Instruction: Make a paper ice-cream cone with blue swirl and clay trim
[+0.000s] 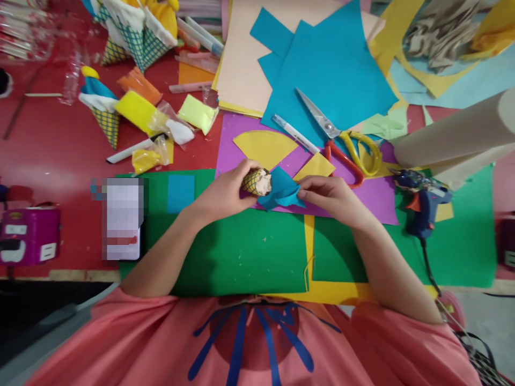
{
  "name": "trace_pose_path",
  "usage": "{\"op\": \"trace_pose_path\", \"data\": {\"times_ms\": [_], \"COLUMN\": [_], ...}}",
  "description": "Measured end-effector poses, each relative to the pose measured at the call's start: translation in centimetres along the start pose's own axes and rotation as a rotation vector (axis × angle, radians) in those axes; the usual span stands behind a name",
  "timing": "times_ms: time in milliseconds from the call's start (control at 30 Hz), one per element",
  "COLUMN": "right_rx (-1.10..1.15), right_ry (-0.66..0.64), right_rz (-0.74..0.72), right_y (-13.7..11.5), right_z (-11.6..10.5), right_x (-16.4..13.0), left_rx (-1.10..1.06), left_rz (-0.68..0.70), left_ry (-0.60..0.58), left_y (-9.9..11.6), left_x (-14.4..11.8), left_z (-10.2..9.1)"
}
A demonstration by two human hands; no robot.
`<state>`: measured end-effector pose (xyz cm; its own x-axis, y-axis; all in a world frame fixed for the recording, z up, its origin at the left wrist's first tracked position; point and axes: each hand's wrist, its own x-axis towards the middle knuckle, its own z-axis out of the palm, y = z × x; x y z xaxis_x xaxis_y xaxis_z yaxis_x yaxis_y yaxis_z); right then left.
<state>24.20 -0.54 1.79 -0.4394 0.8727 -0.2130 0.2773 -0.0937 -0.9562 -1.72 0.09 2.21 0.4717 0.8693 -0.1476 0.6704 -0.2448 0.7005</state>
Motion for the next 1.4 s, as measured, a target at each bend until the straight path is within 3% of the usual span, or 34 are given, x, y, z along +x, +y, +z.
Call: {"op": "trace_pose_path", "data": {"times_ms": [133,333,600,767,933,1033,1133,1267,1400], "right_rx": [-0.024,0.008,0.018,-0.024,-0.284,-0.347,-0.243,-0.077,0.019], "right_ry": [0.029,0.039,0.064,0.1,0.216,0.294,0.348,0.432,0.454], "right_rz": [-0.023,-0.206,-0.122,-0.08,-0.218,-0.268,-0.253,-0.141,-0.125], "right_y": [0.0,0.5,0.4,0.5,0.5,0.4,0.6,1.1,1.1], "right_z": [-1.1,-0.9,0.6,-0.4,-1.3,-1.4,-1.2,-0.4,0.7], "right_x": [-0.4,-0.5,-0.1,-0.2,-0.3,-0.3,-0.5,-0.5,-0.3], "left_rx": [-0.086,-0.048,-0.063,-0.122,-0.174,-0.269,-0.327,-0.237,-0.114], "left_rz": [0.014,-0.003,0.047,0.013,-0.004,0.005,0.02,0.007,-0.017], "left_ry": [0.071,0.05,0.031,0.138,0.255,0.243,0.195,0.129,0.075], "left_y": [-0.1,-0.1,0.1,-0.3,-0.6,-0.7,-0.5,-0.1,0.1], "left_x": [0.1,0.0,0.0,0.0,0.3,0.4,0.2,-0.1,-0.3], "left_z": [-0.1,0.4,0.4,0.0,0.3,0.7,1.0,1.3,1.8]}}
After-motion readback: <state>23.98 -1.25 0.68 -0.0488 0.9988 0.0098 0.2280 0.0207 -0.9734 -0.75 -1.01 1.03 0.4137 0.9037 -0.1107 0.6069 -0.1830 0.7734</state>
